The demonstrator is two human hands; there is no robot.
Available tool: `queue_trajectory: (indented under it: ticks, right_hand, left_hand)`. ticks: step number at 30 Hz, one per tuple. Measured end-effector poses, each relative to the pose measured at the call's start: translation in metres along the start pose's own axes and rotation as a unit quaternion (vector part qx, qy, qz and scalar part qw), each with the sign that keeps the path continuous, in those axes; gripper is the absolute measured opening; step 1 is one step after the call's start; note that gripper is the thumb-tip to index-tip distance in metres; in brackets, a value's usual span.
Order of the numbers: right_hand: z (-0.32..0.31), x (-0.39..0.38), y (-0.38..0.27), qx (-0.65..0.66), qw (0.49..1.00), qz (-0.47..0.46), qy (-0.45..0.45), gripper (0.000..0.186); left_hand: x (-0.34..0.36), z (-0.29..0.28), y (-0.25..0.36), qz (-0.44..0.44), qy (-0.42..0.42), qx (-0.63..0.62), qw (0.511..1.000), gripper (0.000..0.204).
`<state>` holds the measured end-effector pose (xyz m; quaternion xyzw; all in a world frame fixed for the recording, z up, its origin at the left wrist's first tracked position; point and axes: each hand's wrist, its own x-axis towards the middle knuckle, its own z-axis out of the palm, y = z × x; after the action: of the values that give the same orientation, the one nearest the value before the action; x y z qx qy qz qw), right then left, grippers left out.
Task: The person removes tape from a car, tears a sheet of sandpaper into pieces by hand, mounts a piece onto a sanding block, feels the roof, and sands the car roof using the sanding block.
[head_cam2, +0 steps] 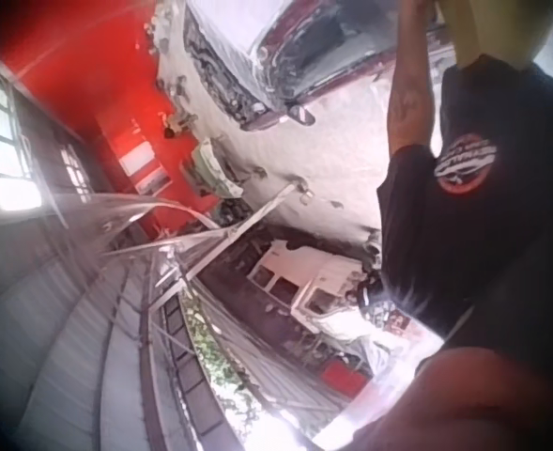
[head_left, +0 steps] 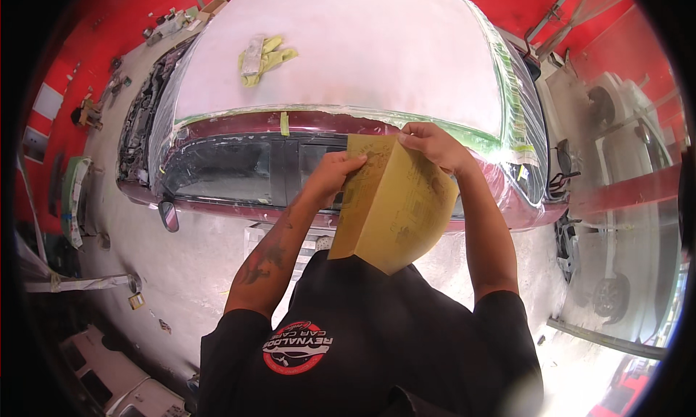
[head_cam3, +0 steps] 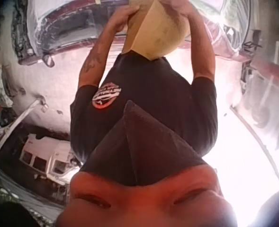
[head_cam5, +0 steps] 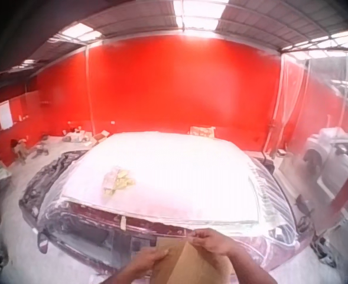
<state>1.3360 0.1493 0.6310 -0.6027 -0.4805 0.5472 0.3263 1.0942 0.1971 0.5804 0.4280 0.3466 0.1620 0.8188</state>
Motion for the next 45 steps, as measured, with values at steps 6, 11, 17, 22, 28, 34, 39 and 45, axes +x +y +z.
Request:
queue_trajectory:
  ticks: [6,11,17,22,28,34,39,45]
  right_hand:
    - [0.020,0.003,0.082,-0.087,0.995,0.036,0.044,0.032]
    - [0.023,-0.005,0.071,0.038,0.996,-0.051,0.064,0.025]
    - [0.034,-0.013,0.032,0.026,0.987,-0.124,0.099,0.022]
    - [0.043,-0.013,0.021,0.019,0.978,-0.163,0.128,0.022]
    - [0.041,-0.016,0.030,0.006,0.976,-0.163,0.147,0.021]
    - [0.039,-0.031,0.031,0.164,0.958,-0.125,0.199,0.022]
    - [0.042,-0.046,0.039,0.390,0.907,-0.073,0.143,0.075]
    - [0.056,-0.058,0.040,0.494,0.867,-0.045,-0.034,0.060]
  left_hand:
    - [-0.032,-0.023,-0.023,0.148,0.185,0.044,0.970,0.024]
    - [-0.075,-0.024,-0.021,0.172,0.248,0.033,0.953,0.024]
    - [-0.109,-0.007,-0.021,0.264,0.322,0.019,0.909,0.025]
    - [-0.122,-0.002,-0.013,0.305,0.309,0.003,0.901,0.026]
    - [-0.129,0.003,-0.013,0.321,0.328,-0.021,0.888,0.029]
    - [-0.137,-0.021,-0.012,0.205,0.110,-0.358,0.904,0.037]
    - [-0.146,-0.034,-0.014,0.168,0.045,-0.263,0.949,0.046]
    - [-0.161,-0.049,-0.020,0.169,0.050,-0.240,0.955,0.049]
